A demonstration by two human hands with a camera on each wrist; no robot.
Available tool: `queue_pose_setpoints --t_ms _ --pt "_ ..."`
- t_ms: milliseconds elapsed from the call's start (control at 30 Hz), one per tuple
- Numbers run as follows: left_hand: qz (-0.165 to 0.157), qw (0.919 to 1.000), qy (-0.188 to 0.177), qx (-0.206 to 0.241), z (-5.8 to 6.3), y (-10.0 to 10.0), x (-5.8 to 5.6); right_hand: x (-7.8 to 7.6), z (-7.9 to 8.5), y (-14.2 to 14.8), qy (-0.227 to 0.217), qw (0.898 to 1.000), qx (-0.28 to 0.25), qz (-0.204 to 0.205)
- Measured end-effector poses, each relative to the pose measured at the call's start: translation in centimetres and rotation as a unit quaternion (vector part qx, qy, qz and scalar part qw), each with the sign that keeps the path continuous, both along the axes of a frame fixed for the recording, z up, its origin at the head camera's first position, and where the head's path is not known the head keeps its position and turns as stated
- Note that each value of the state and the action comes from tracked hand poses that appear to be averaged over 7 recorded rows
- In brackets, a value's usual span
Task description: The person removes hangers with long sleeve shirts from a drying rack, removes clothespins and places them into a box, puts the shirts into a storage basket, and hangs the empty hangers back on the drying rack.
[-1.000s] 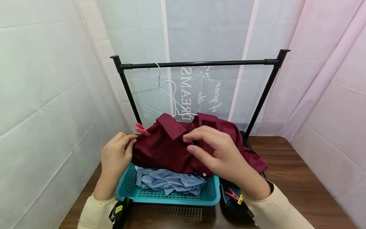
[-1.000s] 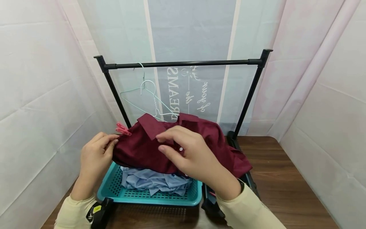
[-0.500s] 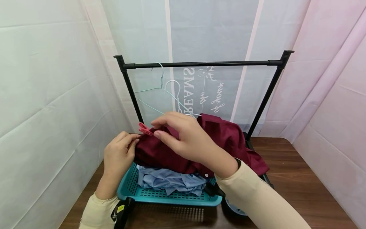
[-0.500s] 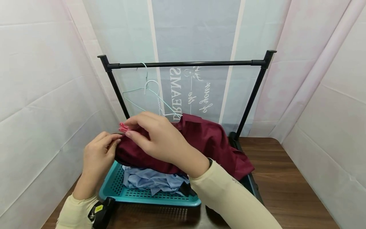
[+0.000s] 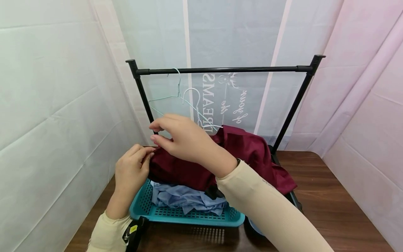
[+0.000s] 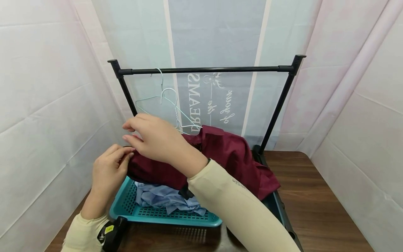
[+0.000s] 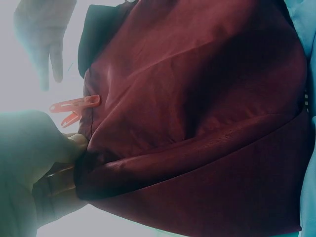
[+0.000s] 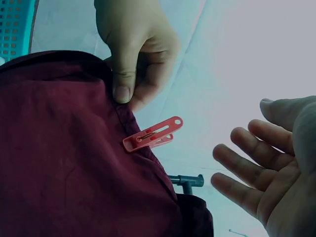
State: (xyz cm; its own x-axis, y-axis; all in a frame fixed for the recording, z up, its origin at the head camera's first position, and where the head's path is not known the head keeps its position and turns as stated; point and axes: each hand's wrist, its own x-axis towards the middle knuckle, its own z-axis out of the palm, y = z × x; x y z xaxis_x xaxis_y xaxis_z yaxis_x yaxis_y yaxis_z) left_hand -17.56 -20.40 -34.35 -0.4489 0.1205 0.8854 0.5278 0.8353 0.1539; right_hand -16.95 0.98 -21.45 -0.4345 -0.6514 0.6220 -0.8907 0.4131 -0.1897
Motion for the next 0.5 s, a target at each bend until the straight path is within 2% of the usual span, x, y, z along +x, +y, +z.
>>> queue_pose_setpoints --t_ms 200,367,500 --pt "0.003 1.0 0.0 -0.001 -0.1 0.0 0.0 -1.1 0.3 -1.3 -0.002 0.996 0.081 -0.048" --pt "0.008 1.0 -0.002 -0.002 0.0 0.0 0.1 -2.0 0.2 -2.0 -0.017 0.983 0.156 -0.097" --pt "0.01 0.9999 0.002 -0.002 0.1 0.0 0.3 -2.6 0.0 -2.1 -0.031 0.975 0.187 -0.113"
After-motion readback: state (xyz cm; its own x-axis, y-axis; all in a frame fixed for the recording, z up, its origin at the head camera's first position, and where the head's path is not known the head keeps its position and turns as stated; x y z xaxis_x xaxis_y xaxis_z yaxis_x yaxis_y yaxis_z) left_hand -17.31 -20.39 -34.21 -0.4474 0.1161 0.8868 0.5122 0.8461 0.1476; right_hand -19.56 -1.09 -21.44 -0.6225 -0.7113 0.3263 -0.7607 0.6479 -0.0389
